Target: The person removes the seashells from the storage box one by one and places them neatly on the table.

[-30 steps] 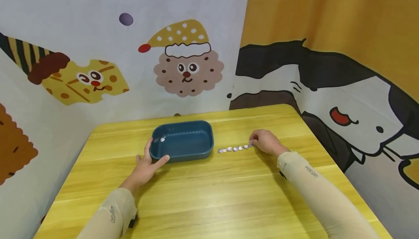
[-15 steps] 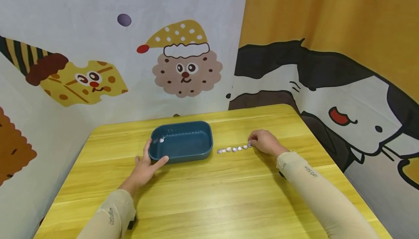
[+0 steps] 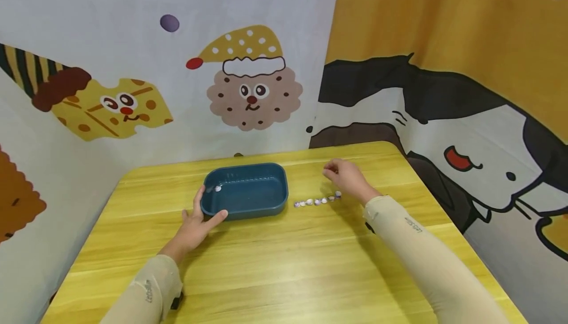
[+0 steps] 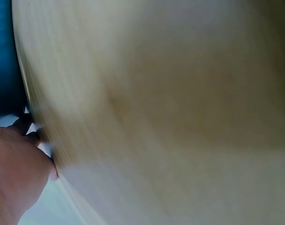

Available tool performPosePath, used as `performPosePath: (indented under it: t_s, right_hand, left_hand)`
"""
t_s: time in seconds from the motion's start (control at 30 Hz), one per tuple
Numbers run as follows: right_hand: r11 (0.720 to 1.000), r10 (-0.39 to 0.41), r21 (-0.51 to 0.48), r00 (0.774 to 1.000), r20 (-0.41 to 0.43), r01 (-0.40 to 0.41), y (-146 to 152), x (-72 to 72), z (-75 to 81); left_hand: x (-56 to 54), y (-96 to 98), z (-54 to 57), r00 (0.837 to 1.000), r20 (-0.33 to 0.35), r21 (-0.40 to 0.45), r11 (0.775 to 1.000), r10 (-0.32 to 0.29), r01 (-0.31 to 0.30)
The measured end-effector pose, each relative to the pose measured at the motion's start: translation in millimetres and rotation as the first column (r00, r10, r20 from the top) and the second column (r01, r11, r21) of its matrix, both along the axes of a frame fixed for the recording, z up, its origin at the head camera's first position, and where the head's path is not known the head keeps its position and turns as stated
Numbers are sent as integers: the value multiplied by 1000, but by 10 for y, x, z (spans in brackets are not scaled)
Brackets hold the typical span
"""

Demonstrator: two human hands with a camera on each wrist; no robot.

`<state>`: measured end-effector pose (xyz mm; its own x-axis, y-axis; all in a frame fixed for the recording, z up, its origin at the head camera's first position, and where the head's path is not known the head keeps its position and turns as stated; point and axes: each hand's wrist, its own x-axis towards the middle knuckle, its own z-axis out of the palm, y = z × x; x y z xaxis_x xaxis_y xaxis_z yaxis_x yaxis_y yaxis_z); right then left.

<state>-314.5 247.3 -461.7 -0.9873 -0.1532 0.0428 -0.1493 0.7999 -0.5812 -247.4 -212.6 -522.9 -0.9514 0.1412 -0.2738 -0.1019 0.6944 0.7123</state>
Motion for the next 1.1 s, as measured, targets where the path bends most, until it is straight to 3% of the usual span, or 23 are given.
performPosePath:
  t_s: [0.13,0.23,0.33,0.47,0.6,0.77,0.9,1.1]
  right_hand:
    - [993,93,-62,993,-79,-98,-744,-66,304]
    - [978,190,-72,976,-109,-198,-1345,-47,400]
    - [956,277,-70,957,-91,-284,-1856,-6,358]
    - [941,338,-21,941,-21,-338,-2316,7,156]
    - [947,308,74,949,59,-312,-2516,-60,-89]
    - [960,203,174,972,115,-221,-2548,-179,-286]
    - [964,175,179,977,124,-195,-2552,-232,-327]
    - [939,238,224,963,129,-262,-2630,-227,-322]
  left_hand:
    - [-1,-47,-9,1000,-11,4,1000,4,-4]
    - [1,-43,-24,1000,-12,2,1000,10,-10]
    - [-2,-11,-24,1000,-10,7,1000,11,-11]
    - [-22,31,-30,999,-36,19,1000,-10,11]
    - [-49,48,-39,997,-73,21,999,-27,29]
    - [-68,49,-37,998,-67,11,1000,-18,18]
    - [-70,29,-24,998,-61,11,1000,0,1]
    - [-50,-41,-22,997,-78,25,1000,1,1]
